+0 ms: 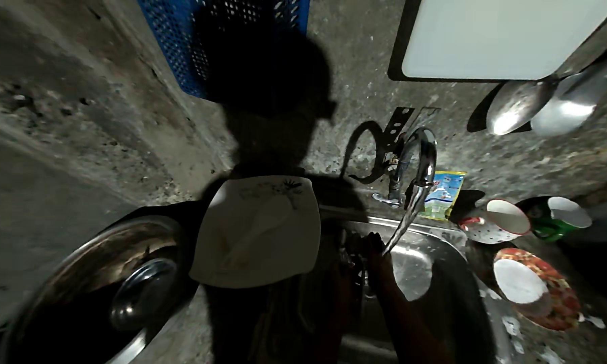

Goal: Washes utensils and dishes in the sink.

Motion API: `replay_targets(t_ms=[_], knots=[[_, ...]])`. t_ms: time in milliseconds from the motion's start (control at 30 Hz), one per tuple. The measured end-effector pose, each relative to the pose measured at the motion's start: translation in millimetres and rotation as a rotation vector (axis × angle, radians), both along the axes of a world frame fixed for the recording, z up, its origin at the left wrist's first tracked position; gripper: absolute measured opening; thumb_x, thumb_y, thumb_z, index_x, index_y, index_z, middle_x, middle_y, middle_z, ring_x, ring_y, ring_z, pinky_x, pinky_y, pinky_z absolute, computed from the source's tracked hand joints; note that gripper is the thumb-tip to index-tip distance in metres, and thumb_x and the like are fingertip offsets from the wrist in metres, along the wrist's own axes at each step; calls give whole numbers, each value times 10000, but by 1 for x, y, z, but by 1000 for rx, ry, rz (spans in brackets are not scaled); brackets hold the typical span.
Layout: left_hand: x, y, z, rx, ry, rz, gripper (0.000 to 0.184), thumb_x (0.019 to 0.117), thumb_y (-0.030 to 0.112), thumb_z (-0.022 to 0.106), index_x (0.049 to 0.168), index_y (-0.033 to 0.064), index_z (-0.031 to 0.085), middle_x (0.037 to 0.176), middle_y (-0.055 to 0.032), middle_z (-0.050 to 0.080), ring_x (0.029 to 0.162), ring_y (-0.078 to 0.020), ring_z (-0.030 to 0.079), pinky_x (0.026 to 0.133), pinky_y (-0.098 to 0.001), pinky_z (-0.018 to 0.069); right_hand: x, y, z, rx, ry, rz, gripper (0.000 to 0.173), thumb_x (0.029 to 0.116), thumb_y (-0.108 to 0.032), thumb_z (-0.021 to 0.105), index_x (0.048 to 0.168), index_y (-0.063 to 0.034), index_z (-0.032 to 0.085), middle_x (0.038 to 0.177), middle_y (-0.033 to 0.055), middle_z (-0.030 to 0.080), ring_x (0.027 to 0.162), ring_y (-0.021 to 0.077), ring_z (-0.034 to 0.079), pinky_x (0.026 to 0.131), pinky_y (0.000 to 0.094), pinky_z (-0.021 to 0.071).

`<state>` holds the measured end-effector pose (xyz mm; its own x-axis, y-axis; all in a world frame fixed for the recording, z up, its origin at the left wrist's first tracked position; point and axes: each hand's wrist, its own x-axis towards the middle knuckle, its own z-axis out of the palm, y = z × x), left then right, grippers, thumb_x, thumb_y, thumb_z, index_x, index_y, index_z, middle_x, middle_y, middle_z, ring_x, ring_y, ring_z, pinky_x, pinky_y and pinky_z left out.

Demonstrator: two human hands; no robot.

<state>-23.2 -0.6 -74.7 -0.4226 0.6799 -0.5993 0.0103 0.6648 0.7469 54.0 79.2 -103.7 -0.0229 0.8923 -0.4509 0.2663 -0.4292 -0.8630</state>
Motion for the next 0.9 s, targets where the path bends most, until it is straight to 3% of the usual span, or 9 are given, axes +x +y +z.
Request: replay_targets(t_ms=[100,200,333,400,500,633,767,833,900], knots=[[5,3,2,-1,7,56,416,1056,252,575,1344,-49,582,1222,-243,662,1123,-324,653,1007,-474,501,-4,-16,11,-84,-96,87,419,1080,-203,527,1407,59,521,1323,243,616,1197,289,613,1041,430,481],[3,4,4,1,-130,121,363,1079,257,537,1278,-42,587,953,-140,684,749,-175,684,699,-332,587,7,-5,9,-124,-418,335,538,1083,-223,504,1554,1,370,1479,268,515,1344,374,541,1123,499,417],[-4,2,8,-36,-121,29,288,1068,215,556,1190,-35,630,890,-92,699,695,-134,658,669,-298,558,10,-8,4,10,-315,332,558,1073,-144,507,1577,-3,314,1468,256,517,1294,317,576,1085,448,466],[-6,4,16,-83,-63,-65,296,1071,201,543,1202,-44,644,985,-139,695,808,-187,674,780,-350,564,7,-8,5,43,-218,363,486,1042,-140,565,1495,9,468,1415,221,571,1274,262,588,1080,394,475],[-6,4,21,-101,-21,-140,330,1083,246,522,1187,-36,659,1020,-159,689,851,-212,675,813,-371,563,2,0,-8,-40,4,79,361,1017,-198,644,1287,38,606,1107,176,677,958,219,662,859,397,552],[-1,6,22,-84,-2,-200,363,1094,235,487,1282,-45,623,1194,-227,663,1076,-300,656,969,-444,519,2,-9,9,-77,-302,302,414,1085,-204,499,1382,83,532,1307,260,618,1201,325,617,1048,452,479],[-1,11,22,-110,66,-347,424,1117,259,415,1362,-44,583,1356,-249,608,1277,-341,590,1110,-472,439,13,-6,18,-58,-568,573,492,1074,-236,514,1480,38,465,1427,276,551,1331,380,548,1129,492,418],[-1,14,23,-138,81,-406,439,1123,282,385,1352,-31,589,1328,-241,622,1240,-335,612,1080,-481,464,24,2,5,-51,-440,418,446,1086,-203,485,1487,-7,481,1350,227,617,1224,314,624,1063,442,481],[3,17,19,-146,121,-430,477,1130,316,346,1359,-25,588,1318,-243,627,1233,-344,617,1074,-494,468,26,7,-10,-89,-51,93,343,1122,-257,415,1318,-20,567,1001,126,637,813,186,629,741,344,542]])
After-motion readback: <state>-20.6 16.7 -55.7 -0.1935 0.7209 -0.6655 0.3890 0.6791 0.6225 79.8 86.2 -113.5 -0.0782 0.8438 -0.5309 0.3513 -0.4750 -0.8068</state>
